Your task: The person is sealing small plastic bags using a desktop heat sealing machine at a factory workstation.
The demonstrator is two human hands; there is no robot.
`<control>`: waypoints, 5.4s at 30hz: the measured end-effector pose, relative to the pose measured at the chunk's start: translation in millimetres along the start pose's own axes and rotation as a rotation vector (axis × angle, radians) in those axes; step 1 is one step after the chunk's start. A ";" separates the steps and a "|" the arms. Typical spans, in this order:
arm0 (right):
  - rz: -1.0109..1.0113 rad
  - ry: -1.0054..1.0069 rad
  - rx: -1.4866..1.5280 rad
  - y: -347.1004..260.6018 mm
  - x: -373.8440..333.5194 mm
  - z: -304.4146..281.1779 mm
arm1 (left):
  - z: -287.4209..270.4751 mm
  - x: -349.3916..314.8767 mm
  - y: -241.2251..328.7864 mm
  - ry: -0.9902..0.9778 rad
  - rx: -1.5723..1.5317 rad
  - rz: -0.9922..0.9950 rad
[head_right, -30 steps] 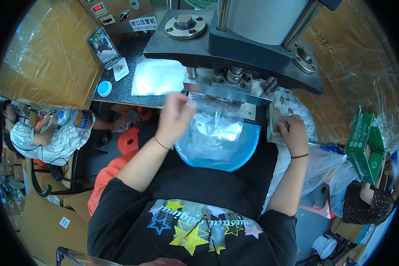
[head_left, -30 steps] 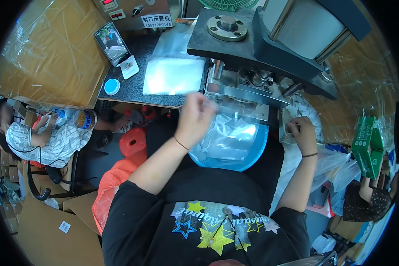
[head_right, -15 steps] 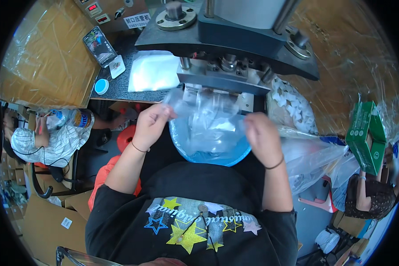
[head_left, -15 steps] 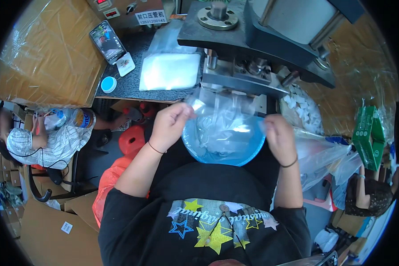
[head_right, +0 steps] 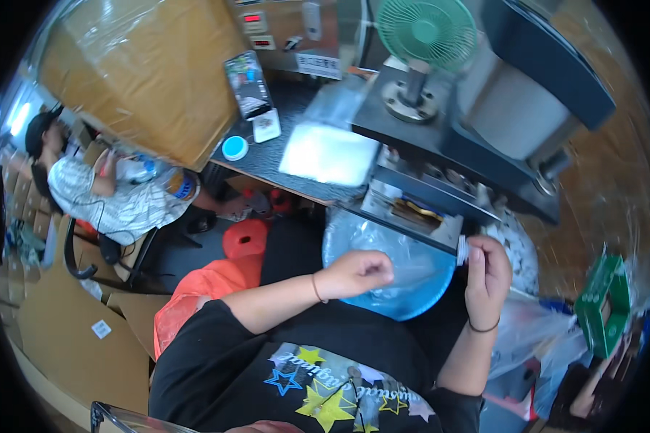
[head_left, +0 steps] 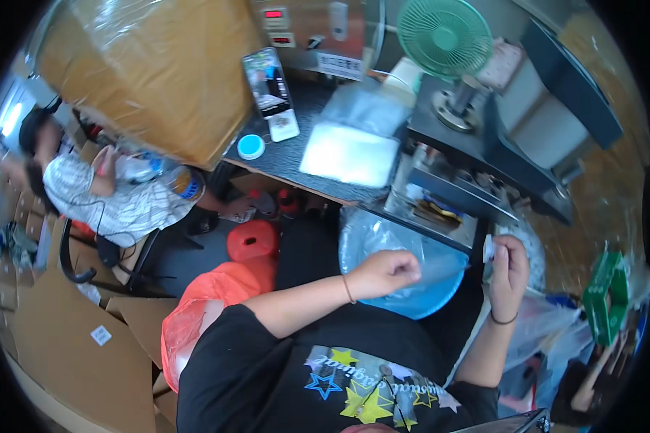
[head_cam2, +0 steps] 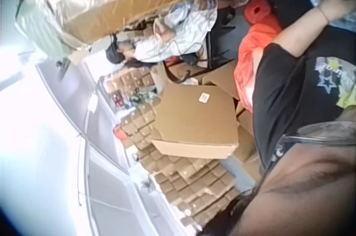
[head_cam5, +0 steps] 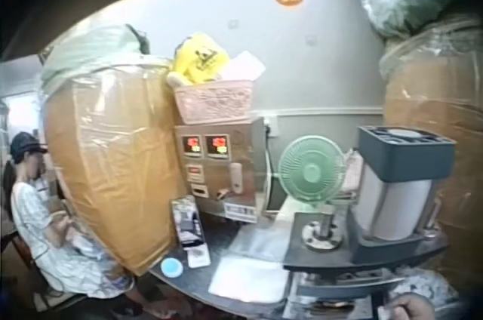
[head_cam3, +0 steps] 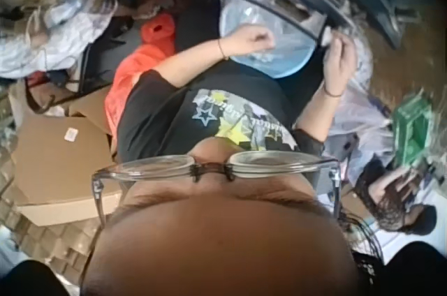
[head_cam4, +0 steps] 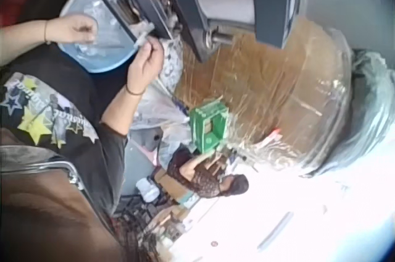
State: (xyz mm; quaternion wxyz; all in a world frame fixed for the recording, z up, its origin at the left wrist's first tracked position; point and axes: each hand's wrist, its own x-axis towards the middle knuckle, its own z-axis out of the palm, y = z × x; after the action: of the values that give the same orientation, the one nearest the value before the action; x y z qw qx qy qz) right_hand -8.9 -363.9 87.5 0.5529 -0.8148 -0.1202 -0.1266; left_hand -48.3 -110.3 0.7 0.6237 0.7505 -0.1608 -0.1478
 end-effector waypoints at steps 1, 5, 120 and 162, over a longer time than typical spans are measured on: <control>-0.017 -0.018 0.016 -5.0 0.5 3.7 | 6.2 1.1 -5.5 -0.031 -0.094 -0.004; -0.231 -0.260 -0.239 -13.0 3.4 16.8 | 15.2 2.9 -5.8 -0.151 -0.356 -0.001; -0.235 -0.158 -0.763 109.1 31.9 -48.7 | -122.5 33.8 -13.7 0.707 1.255 0.188; -0.011 -0.134 -0.931 119.9 22.1 -59.9 | -19.5 48.4 -30.5 0.054 -0.555 -0.136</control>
State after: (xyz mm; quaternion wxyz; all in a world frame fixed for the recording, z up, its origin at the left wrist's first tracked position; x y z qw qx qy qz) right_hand 47.7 -461.6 12.0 0.1191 -0.9818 -0.0904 -0.1171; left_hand 5.6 -108.4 -26.9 0.7980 0.5638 -0.0470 -0.2076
